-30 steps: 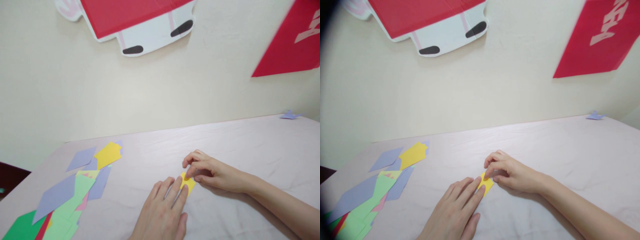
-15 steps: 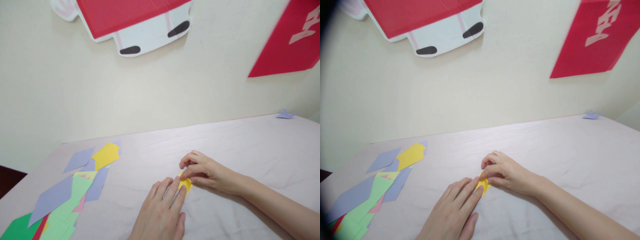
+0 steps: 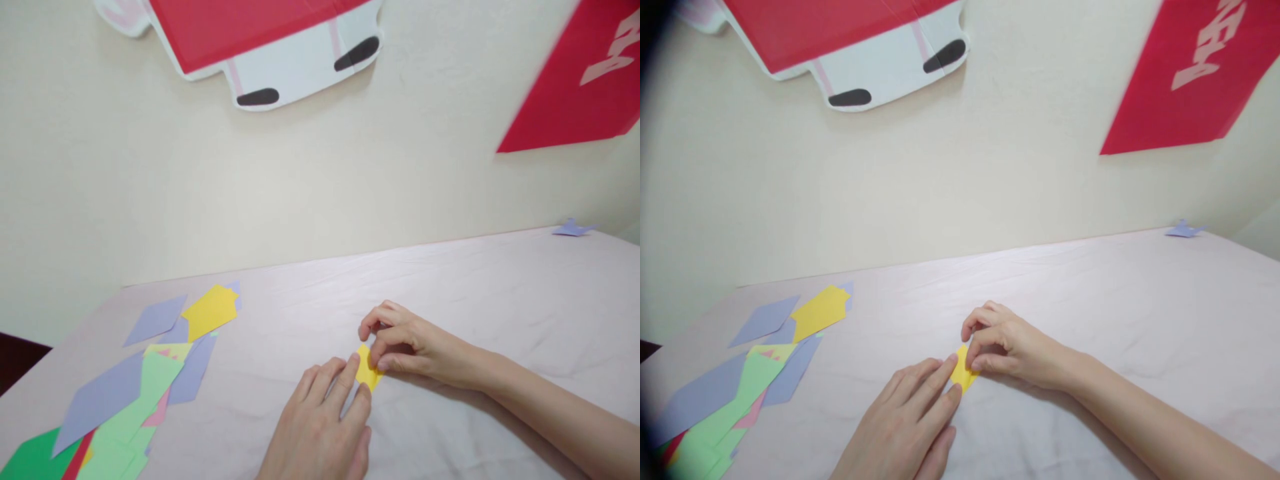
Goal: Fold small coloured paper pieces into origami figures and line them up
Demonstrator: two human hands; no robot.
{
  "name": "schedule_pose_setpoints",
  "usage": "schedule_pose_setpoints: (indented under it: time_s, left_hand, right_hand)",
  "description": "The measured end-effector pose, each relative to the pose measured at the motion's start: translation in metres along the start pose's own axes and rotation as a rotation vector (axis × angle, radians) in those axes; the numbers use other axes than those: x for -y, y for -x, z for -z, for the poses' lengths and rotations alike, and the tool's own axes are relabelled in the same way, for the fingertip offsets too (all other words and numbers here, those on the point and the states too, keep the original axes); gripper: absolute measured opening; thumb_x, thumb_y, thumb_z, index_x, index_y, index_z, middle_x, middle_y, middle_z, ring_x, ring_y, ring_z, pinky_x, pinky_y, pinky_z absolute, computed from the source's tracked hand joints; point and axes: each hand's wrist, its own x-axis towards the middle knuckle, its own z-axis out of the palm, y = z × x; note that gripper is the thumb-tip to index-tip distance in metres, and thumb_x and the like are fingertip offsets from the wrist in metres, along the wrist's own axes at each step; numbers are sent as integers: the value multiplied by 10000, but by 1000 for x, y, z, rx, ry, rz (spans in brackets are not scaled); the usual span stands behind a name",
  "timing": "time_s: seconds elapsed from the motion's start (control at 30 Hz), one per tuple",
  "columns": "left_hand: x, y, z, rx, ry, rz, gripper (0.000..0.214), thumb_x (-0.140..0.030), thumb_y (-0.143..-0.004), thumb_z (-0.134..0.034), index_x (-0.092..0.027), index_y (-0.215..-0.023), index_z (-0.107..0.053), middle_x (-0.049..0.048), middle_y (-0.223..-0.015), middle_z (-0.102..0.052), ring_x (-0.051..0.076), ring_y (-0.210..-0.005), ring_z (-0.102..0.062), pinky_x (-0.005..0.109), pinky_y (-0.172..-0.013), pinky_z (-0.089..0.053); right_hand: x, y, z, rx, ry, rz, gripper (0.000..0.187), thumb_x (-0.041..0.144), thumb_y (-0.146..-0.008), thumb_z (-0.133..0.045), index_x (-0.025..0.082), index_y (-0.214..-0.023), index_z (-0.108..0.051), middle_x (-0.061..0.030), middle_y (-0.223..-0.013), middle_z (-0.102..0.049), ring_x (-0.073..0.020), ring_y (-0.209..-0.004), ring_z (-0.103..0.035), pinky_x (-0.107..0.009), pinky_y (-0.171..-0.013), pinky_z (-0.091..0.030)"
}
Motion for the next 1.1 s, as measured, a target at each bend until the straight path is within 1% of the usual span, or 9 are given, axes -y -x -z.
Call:
schedule_pose_setpoints:
  time_s: [0.13,0.23,0.3,0.43,0.53,0.7,1.1]
  left_hand:
    - [1,0,-1,-11,6,-5,309,-163,-820,-551,-173,-1120,-622,115,-1317,-619,297,-1107,-594,430,-887,-536]
    - [2,0,-1,-41,21,-6,309,-161,-819,-544,-168,-1118,-622,128,-1283,-627,305,-1118,-582,434,-887,-535]
    - [2,0,0,-47,46,-10,319,-149,-814,-537,-164,-1122,-621,122,-1229,-645,298,-1096,-585,424,-881,-536]
    - [1,-2,3,-20,99,-13,329,-117,-803,-517,-155,-1113,-619,98,-1118,-674,282,-1043,-589,414,-860,-539]
    - [2,-3,5,-17,124,-6,329,-117,-807,-515,-156,-1118,-615,93,-1114,-674,281,-1042,-582,416,-862,-535]
    - [4,-6,5,-12,120,-25,418,-100,-794,-515,-176,-1200,-582,87,-1124,-666,283,-1030,-584,424,-848,-533]
    - [1,-5,5,1,126,-16,360,-133,-808,-524,-168,-1159,-597,98,-1127,-655,286,-1064,-562,427,-886,-512]
  right_hand:
    - [9,-3,-4,-55,-14,-115,89,198,-873,-678,206,-785,-683,-31,-1034,-601,-202,-1008,-520,-370,-930,-395]
    - [12,-6,-10,-89,4,-159,99,157,-853,-680,201,-766,-665,-30,-1021,-603,-209,-999,-518,-373,-911,-393]
    - [14,-7,-13,-117,33,-166,112,130,-849,-665,201,-763,-652,-30,-1008,-605,-213,-995,-516,-375,-902,-393]
    - [18,-8,-17,-153,77,-175,136,86,-824,-651,200,-755,-625,-30,-978,-605,-217,-982,-519,-377,-885,-401]
    - [19,-7,-18,-167,86,-172,144,76,-803,-660,204,-751,-620,-30,-976,-605,-220,-980,-522,-380,-882,-409]
    - [18,-7,-19,-170,85,-171,162,54,-787,-667,203,-751,-617,-21,-978,-602,-211,-981,-521,-363,-880,-403]
    - [18,-7,-19,-184,75,-167,172,31,-788,-637,197,-755,-602,-30,-972,-599,-210,-963,-512,-370,-865,-397]
